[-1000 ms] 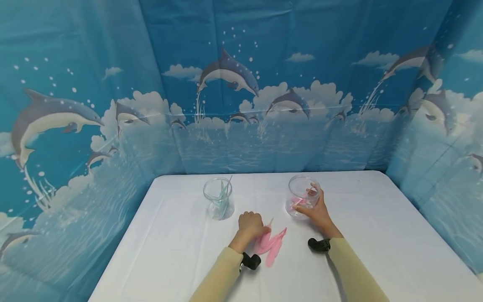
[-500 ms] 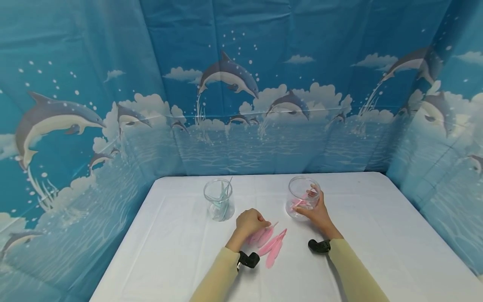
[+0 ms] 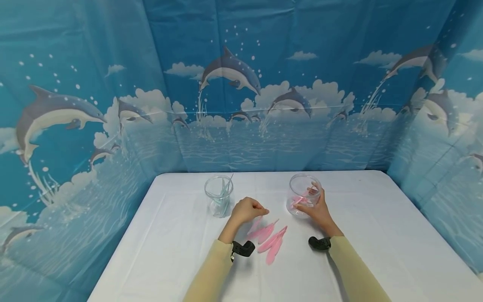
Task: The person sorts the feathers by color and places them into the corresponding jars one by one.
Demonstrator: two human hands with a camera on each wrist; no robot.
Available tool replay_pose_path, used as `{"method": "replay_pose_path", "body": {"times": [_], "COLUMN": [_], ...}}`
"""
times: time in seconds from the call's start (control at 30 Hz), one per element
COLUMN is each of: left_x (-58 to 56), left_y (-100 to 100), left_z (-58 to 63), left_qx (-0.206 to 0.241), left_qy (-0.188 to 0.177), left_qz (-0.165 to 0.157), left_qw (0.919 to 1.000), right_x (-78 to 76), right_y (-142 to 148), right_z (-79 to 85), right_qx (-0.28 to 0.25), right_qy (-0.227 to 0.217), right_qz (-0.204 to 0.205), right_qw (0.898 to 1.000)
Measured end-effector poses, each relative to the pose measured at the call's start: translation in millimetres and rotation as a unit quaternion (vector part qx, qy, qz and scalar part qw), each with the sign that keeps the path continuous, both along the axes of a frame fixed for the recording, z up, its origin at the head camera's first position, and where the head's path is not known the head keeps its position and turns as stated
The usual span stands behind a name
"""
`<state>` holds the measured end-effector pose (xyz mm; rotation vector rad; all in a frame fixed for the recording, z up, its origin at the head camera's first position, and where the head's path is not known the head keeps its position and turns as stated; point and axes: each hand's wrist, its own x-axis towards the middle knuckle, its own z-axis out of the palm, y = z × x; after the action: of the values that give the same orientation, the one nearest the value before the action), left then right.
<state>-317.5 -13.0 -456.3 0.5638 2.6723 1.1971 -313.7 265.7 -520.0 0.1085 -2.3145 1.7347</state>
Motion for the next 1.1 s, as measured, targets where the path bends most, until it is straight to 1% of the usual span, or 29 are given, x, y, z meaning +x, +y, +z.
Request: {"method": "replay_pose_path", "body": {"times": [0.1, 0.17, 0.2, 0.3, 0.4, 0.47, 0.53, 0.6, 0.63, 0.67, 0.7, 0.77, 0.8, 0.83, 0.87, 0.9, 0.93, 0.97, 1.1], "left_x": [-3.7, -7.1, -9.0, -18.3, -29.4, -36.7, -42.6, -48.0, -46.7, -45.1, -46.2, -48.5, -48.8, -49.1, -52.2, -54.8, -54.6, -53.4, -48.3], "left_y": [0, 2, 4, 14, 31, 46, 61, 77, 83, 89, 95, 107, 113, 117, 123, 127, 130, 131, 129], "left_z": [2.3, 4.5, 6.6, 14.7, 25.8, 32.2, 36.6, 38.3, 42.3, 45.8, 46.3, 44.0, 42.0, 39.3, 32.6, 26.1, 21.4, 17.7, 5.9], "left_qx": [0.065, 0.107, 0.127, 0.188, 0.249, 0.294, 0.331, 0.372, 0.39, 0.405, 0.417, 0.444, 0.452, 0.455, 0.458, 0.455, 0.451, 0.442, 0.383], "left_qy": [-0.041, -0.062, -0.067, -0.069, -0.048, -0.026, -0.002, 0.02, 0.031, 0.039, 0.043, 0.049, 0.049, 0.051, 0.05, 0.05, 0.053, 0.056, 0.064], "left_qz": [-0.021, -0.033, -0.039, -0.05, -0.045, -0.03, -0.009, 0.01, 0.017, 0.023, 0.028, 0.033, 0.035, 0.039, 0.042, 0.045, 0.046, 0.048, 0.049], "left_qw": [0.9969, 0.9918, 0.9889, 0.9784, 0.9662, 0.9551, 0.9435, 0.9278, 0.9203, 0.9132, 0.9075, 0.8941, 0.8902, 0.8879, 0.8866, 0.888, 0.8896, 0.8939, 0.9201], "right_x": [6.5, 8.5, 8.9, 9.7, 8.8, 7.5, 3.2, -2.5, -4.8, -4.9, -5.0, -2.2, 0.1, 2.8, 5.1, 5.5, 6.0, 6.5, 6.8], "right_y": [-4, -4, -5, -4, -2, 0, 2, 6, 6, 6, 5, 2, 0, -2, -4, -5, -5, -6, -6], "right_z": [10.8, 13.2, 14.1, 15.2, 14.3, 12.3, 5.8, -4.0, -7.9, -8.4, -8.4, -4.9, -1.8, 1.7, 4.4, 4.2, 4.1, 4.4, 7.4], "right_qx": [0.004, 0.007, 0.008, 0.008, 0.003, -0.001, -0.004, -0.002, -0.002, -0.002, -0.007, -0.014, -0.017, -0.019, -0.021, -0.022, -0.02, -0.017, -0.009], "right_qy": [-0.006, -0.011, -0.011, -0.005, 0.002, 0.005, 0.007, 0.011, 0.011, 0.01, 0.012, 0.014, 0.014, 0.013, 0.013, 0.014, 0.013, 0.012, 0.01], "right_qz": [-0.006, -0.011, -0.012, -0.01, -0.009, -0.007, -0.008, -0.011, -0.012, -0.012, -0.012, -0.009, -0.006, -0.004, -0.002, -0.002, -0.003, -0.004, -0.009], "right_qw": [1.0, 1.0, 1.0, 1.0, 1.0, 1.0, 1.0, 1.0, 1.0, 1.0, 1.0, 1.0, 1.0, 1.0, 1.0, 1.0, 1.0, 1.0, 1.0]}}
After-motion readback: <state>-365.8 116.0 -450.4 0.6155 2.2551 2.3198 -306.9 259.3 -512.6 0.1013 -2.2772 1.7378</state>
